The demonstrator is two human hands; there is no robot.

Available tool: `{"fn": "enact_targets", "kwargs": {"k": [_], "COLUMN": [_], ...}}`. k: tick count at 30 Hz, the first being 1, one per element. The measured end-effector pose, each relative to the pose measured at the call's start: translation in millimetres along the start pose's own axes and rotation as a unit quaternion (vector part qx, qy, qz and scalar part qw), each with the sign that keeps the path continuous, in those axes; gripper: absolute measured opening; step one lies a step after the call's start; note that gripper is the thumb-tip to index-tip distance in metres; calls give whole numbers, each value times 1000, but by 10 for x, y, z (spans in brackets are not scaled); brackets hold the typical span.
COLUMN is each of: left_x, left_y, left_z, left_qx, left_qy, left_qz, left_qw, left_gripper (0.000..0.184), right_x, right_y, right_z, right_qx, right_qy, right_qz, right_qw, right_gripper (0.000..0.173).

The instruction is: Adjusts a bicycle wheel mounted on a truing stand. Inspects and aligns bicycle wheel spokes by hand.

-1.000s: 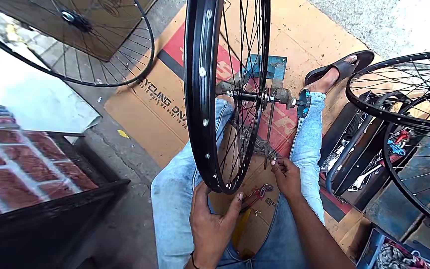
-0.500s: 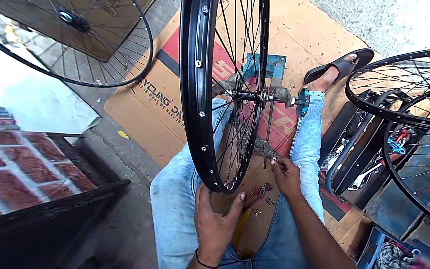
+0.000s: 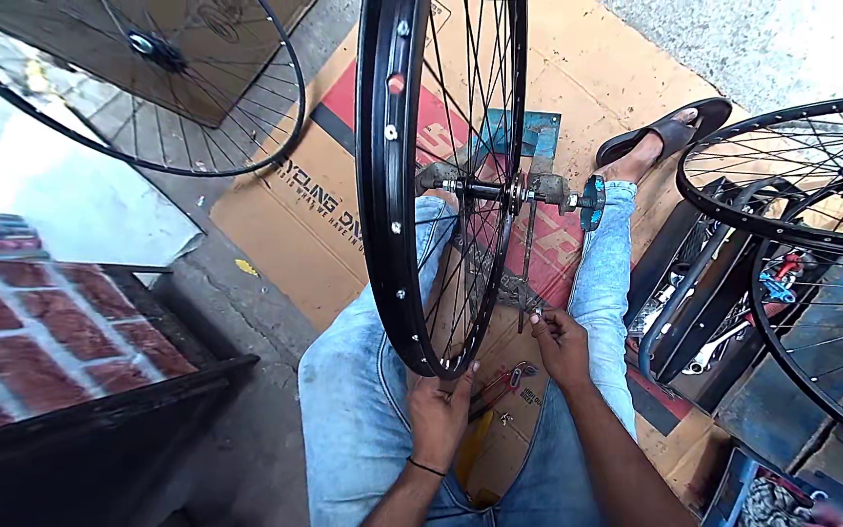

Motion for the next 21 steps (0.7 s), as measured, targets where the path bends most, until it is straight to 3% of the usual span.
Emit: {"fn": "enact_targets", "kwargs": {"k": [2,4,9,14,21], "left_x": [-69,-64,37,-43,-402], "left_y": [-28,-40,150,689,1454], "left_z": [-82,-80,273,749,1110], "left_qx": [6,-5,-26,-40,-58], "left_qy": [-29,-36,11,51,46], "left_qz": [64,74,-67,-167,-226], "left_qw": [998,997,997,984,971], "left_gripper": [33,35,40,36,42], "right_x": [-3,8,-18,-1,128], "right_y": [-4,-9,0,-96,-205], "right_z": [17,18,19,74,237], "right_qx": [1,1,-13,-110,-173], "right_qy": [0,-1,6,47,94], "right_qz": [-7,-16,-18,0,66], "right_qw": [1000,1000,1000,993,978], "right_gripper": [22,21,21,17,25]}}
Point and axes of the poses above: each hand's wrist, its own x-axis away from the middle knuckle, its own z-axis out of the back of the hand, y = z × x, the point moved 2 cm from there along -x, towards the middle knuckle, and after that the axes turned 7 degrees about z, right-handed, at the moved point
